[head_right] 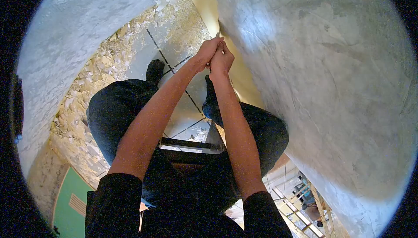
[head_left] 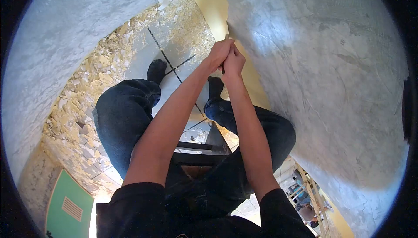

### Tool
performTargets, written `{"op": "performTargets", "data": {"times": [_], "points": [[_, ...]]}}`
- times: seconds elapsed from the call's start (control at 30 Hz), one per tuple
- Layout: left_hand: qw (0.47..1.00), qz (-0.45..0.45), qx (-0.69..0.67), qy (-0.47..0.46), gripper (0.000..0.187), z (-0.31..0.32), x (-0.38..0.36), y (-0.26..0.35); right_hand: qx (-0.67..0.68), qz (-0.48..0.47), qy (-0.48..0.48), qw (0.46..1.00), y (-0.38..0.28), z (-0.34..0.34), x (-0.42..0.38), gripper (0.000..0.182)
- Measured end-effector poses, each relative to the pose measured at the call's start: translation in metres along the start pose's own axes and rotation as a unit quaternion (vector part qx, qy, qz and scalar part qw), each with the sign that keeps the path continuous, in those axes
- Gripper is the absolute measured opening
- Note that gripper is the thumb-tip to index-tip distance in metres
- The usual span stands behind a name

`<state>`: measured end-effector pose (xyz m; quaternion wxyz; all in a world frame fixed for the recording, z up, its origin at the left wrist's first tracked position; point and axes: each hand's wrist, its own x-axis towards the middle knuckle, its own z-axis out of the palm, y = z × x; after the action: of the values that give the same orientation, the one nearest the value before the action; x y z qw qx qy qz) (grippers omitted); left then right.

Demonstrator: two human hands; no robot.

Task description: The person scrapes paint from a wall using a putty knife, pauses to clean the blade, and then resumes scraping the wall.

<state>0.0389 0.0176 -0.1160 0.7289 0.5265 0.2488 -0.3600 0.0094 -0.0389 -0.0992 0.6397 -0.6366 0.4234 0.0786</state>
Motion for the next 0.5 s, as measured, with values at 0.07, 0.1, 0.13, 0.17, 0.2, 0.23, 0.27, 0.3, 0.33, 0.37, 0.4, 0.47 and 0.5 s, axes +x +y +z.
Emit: {"op": "performTargets", "data": {"times": [0.07,0.1,0.13,0.17,0.2,0.23,0.27,0.3,0.33,0.37,0.4,0.47,0.5], "points": [[1.0,-0.001,0.01,-0.011,0.04,-0.002,0.0,-0.002,0.0,0.005,-0.004,1.0,0.001,-0.005,-0.001,0.031],[1.0,0.003,0.017,-0.021,0.04,-0.002,0.003,-0.003,-0.004,0.006,-0.012,1.0,-0.003,-0.006,-0.002,0.031],[1.0,0.004,0.014,-0.02,0.04,-0.001,0.006,-0.004,-0.006,0.005,-0.013,1.0,-0.006,-0.007,-0.003,0.031],[0.999,0.031,0.015,-0.004,0.042,0.0,0.008,-0.006,0.0,0.017,-0.012,1.0,-0.008,-0.01,-0.007,0.031],[0.998,0.058,0.016,0.012,0.043,0.0,0.01,-0.007,0.006,0.029,-0.01,1.0,-0.01,-0.01,-0.009,0.03],[0.998,0.059,0.016,0.011,0.043,-0.001,0.013,-0.008,0.007,0.027,-0.01,1.0,-0.01,-0.006,-0.004,0.03],[0.999,0.04,0.013,-0.01,0.043,-0.002,0.008,-0.005,-0.007,0.021,-0.002,1.0,-0.008,-0.001,0.003,0.031],[0.999,0.02,0.011,-0.031,0.042,-0.004,0.003,-0.001,-0.02,0.015,0.005,1.0,-0.004,0.002,0.008,0.033],[0.999,0.018,0.012,-0.03,0.042,-0.005,0.0,0.001,-0.019,0.018,0.005,1.0,0.0,-0.001,0.01,0.033],[1.0,0.007,0.013,-0.022,0.041,-0.003,0.0,-0.004,-0.019,0.01,-0.009,1.0,-0.002,-0.006,0.004,0.03],[1.0,0.003,0.013,-0.013,0.04,-0.002,0.003,-0.002,-0.018,-0.004,-0.026,0.999,-0.007,-0.007,0.001,0.029],[0.999,0.039,0.009,0.001,0.042,-0.001,0.009,-0.002,-0.021,0.0,-0.012,1.0,-0.016,-0.006,-0.01,0.029],[0.997,0.07,0.01,0.012,0.044,-0.002,0.011,-0.004,-0.02,0.007,0.007,1.0,-0.019,-0.006,-0.015,0.029]]}}
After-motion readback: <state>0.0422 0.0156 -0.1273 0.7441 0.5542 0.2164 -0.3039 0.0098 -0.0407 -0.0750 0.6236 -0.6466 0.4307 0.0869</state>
